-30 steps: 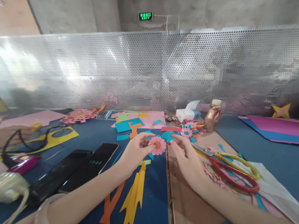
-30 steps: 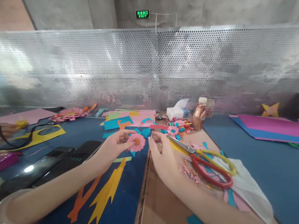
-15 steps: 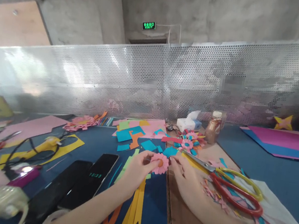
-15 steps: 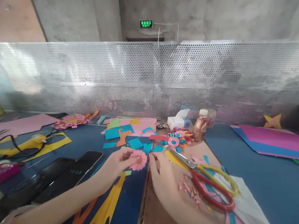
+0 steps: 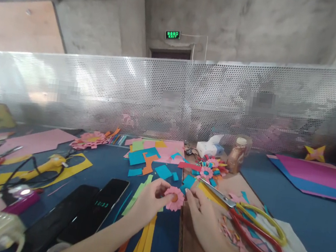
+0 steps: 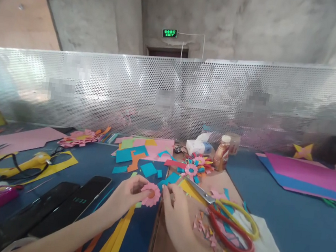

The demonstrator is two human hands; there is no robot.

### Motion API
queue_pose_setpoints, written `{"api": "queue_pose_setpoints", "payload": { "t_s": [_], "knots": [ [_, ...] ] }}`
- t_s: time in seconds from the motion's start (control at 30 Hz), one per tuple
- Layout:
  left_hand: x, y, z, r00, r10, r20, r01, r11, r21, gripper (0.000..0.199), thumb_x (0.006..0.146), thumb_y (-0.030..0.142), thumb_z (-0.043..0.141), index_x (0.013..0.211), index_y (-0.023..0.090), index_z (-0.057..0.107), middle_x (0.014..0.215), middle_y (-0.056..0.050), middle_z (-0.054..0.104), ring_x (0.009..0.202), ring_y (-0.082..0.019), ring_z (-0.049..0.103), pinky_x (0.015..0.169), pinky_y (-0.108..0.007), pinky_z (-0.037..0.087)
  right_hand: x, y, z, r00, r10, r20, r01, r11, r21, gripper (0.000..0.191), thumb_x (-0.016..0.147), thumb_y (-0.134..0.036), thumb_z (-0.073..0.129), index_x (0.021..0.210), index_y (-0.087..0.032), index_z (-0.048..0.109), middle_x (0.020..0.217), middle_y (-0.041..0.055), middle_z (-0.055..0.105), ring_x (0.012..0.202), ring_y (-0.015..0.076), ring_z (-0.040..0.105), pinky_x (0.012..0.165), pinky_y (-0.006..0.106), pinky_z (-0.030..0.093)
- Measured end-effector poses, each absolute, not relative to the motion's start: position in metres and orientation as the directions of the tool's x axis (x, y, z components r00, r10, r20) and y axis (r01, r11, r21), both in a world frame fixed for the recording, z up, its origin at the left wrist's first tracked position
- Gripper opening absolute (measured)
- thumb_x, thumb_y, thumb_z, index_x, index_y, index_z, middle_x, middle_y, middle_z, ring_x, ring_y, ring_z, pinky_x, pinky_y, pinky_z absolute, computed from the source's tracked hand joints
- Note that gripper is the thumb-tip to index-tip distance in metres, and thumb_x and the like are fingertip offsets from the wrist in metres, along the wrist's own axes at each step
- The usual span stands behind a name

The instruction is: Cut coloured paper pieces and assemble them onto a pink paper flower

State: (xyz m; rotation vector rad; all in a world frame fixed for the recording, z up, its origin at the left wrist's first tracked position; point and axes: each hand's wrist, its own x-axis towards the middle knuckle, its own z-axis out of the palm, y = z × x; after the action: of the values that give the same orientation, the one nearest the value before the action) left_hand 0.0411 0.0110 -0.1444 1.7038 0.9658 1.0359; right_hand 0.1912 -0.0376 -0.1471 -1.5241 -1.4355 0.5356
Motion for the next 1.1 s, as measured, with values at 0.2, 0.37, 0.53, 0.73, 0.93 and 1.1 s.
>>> {"api": "queue_pose_setpoints", "payload": {
  "t_s": [0.2, 0.37, 0.53, 0.73, 0.93, 1.1],
  "knots": [
    [0.041, 0.017, -0.151, 0.337, 0.909, 0.245, 0.168, -0.314, 0.935, 0.014, 0.069, 0.025, 0.060, 0.076, 0.015, 0.053, 0.067, 0.001, 0.056, 0.063, -0.013, 0.055, 0.057, -0.023, 0.040, 0.190, -0.033, -0.152, 0.230, 0.918, 0.323, 0.467, 0.187, -0.864, 0.027, 0.084, -0.040, 0.039, 0.073, -0.019, 0.051, 0.072, 0.0014, 0.056, 0.072, 0.0158, 0.053, 0.069, 0.026, 0.043],
    [0.041, 0.015, -0.148, 0.362, 0.898, 0.249, 0.118, -0.309, 0.944, 0.015, 0.070, 0.026, 0.059, 0.077, 0.014, 0.054, 0.073, -0.003, 0.061, 0.067, -0.015, 0.057, 0.062, -0.026, 0.043, 0.190, -0.026, -0.162, 0.141, 0.928, 0.344, 0.418, 0.259, -0.871, 0.028, 0.078, -0.045, 0.050, 0.072, -0.018, 0.050, 0.072, 0.0015, 0.055, 0.072, 0.0162, 0.053, 0.065, 0.026, 0.043],
    [0.041, 0.008, -0.144, 0.389, 0.884, 0.260, 0.107, -0.324, 0.940, 0.012, 0.072, 0.024, 0.057, 0.078, 0.014, 0.055, 0.076, -0.005, 0.063, 0.072, -0.017, 0.060, 0.065, -0.027, 0.045, 0.190, -0.026, -0.160, 0.127, 0.917, 0.379, 0.441, 0.290, -0.849, 0.024, 0.074, -0.041, 0.056, 0.076, -0.018, 0.055, 0.070, 0.0007, 0.056, 0.068, 0.0157, 0.052, 0.061, 0.026, 0.042],
    [0.041, 0.007, -0.144, 0.404, 0.873, 0.272, 0.136, -0.351, 0.927, 0.014, 0.074, 0.026, 0.055, 0.080, 0.014, 0.055, 0.081, -0.007, 0.064, 0.076, -0.018, 0.060, 0.069, -0.029, 0.046, 0.191, -0.024, -0.164, 0.162, 0.903, 0.397, 0.427, 0.299, -0.854, 0.020, 0.074, -0.038, 0.056, 0.071, -0.018, 0.057, 0.066, 0.0001, 0.057, 0.066, 0.0156, 0.053, 0.059, 0.026, 0.042],
    [0.041, 0.003, -0.141, 0.402, 0.874, 0.273, 0.151, -0.358, 0.922, 0.015, 0.074, 0.028, 0.056, 0.081, 0.014, 0.055, 0.081, -0.006, 0.064, 0.076, -0.018, 0.060, 0.069, -0.029, 0.046, 0.192, -0.023, -0.166, 0.131, 0.880, 0.457, 0.444, 0.360, -0.820, 0.019, 0.077, -0.037, 0.055, 0.074, -0.019, 0.059, 0.070, 0.0004, 0.059, 0.070, 0.0165, 0.054, 0.063, 0.027, 0.043],
    [0.039, 0.001, -0.140, 0.399, 0.842, 0.364, 0.224, -0.474, 0.851, 0.011, 0.078, 0.027, 0.053, 0.078, 0.016, 0.057, 0.076, -0.003, 0.063, 0.073, -0.017, 0.059, 0.068, -0.028, 0.045, 0.192, -0.030, -0.159, 0.097, 0.812, 0.576, 0.549, 0.439, -0.711, 0.015, 0.080, -0.033, 0.053, 0.076, -0.019, 0.058, 0.079, 0.0023, 0.059, 0.081, 0.0180, 0.054, 0.075, 0.032, 0.044]
  ]
}}
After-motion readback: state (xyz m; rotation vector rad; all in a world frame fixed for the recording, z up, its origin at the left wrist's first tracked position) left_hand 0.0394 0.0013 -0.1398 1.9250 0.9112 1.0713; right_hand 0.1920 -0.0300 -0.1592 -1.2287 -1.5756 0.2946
